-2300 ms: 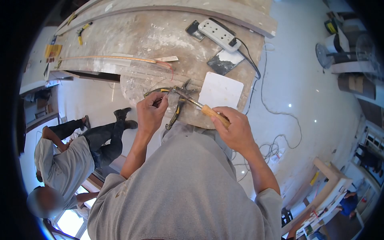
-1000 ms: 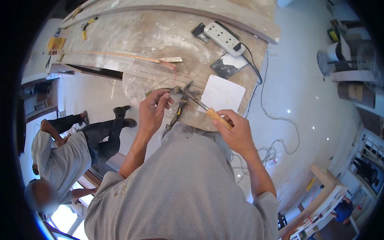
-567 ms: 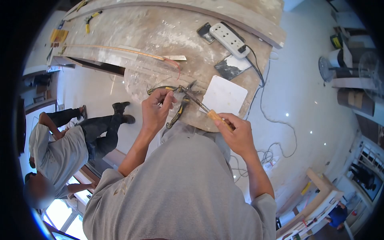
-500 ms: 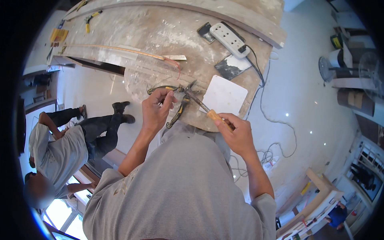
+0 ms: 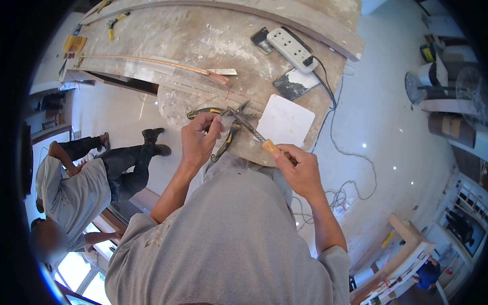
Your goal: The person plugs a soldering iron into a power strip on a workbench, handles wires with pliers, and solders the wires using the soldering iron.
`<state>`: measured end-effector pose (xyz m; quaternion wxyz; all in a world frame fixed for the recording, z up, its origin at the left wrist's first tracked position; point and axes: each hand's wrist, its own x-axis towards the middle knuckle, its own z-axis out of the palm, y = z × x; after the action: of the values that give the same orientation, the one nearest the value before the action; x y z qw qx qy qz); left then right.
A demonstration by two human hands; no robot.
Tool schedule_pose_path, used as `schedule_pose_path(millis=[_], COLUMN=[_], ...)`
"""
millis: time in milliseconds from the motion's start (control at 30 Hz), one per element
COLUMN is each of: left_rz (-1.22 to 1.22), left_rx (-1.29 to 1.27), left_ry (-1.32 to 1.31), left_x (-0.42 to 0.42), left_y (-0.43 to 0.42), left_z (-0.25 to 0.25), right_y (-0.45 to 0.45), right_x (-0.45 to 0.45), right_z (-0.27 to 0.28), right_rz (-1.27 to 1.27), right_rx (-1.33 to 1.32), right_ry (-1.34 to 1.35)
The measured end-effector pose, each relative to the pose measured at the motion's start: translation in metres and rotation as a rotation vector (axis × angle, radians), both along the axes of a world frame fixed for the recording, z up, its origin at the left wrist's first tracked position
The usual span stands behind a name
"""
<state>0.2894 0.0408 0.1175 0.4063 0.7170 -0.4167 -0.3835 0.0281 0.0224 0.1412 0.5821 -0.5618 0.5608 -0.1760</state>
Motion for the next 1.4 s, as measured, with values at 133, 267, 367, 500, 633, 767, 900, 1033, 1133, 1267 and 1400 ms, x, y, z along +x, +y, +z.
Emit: schedule_pose_path(millis=[133,267,367,500,633,767,900,1033,1133,1267,1400], left_rz=[-0.015,-0.027,-0.022,-0.008,-0.013,-0.019,-0.042,-0.071,-0.100,-0.124,-0.082], left_rx=[0.010,0.032,0.035,0.074,0.102,0.137,0.144,0.144,0.113,0.144,0.179], left_ry=[0.020,0.031,0.052,0.092,0.138,0.159,0.127,0.055,0.002,-0.022,0.011], left_x=[0.000,0.000,0.001,0.000,0.001,0.001,0.002,0.003,0.005,0.008,0.005], left_y=[-0.001,-0.001,-0.001,-0.002,-0.003,-0.004,-0.004,-0.007,-0.009,-0.009,-0.005], left_z=[0.003,0.005,0.003,0.002,0.004,0.006,0.003,-0.006,-0.024,-0.040,-0.050], right_y=[0.001,0.000,0.000,0.000,0.000,0.001,0.001,0.004,0.005,0.010,0.014], right_x=[-0.002,-0.001,-0.001,-0.003,-0.003,-0.003,-0.004,-0.006,-0.006,-0.006,0.000], right_z=[-0.002,-0.001,-0.002,-0.002,-0.001,-0.004,-0.006,-0.022,-0.035,-0.050,-0.060], right_rz=[0.007,0.005,0.009,0.015,0.012,0.013,0.008,-0.001,-0.048,-0.046,-0.048], right_rx=[0.002,0.003,-0.005,0.006,0.002,-0.002,-0.002,-0.051,-0.019,0.050,0.044], right_ry=[0.016,0.014,0.015,0.016,0.011,0.011,0.009,0.035,0.049,0.064,0.051])
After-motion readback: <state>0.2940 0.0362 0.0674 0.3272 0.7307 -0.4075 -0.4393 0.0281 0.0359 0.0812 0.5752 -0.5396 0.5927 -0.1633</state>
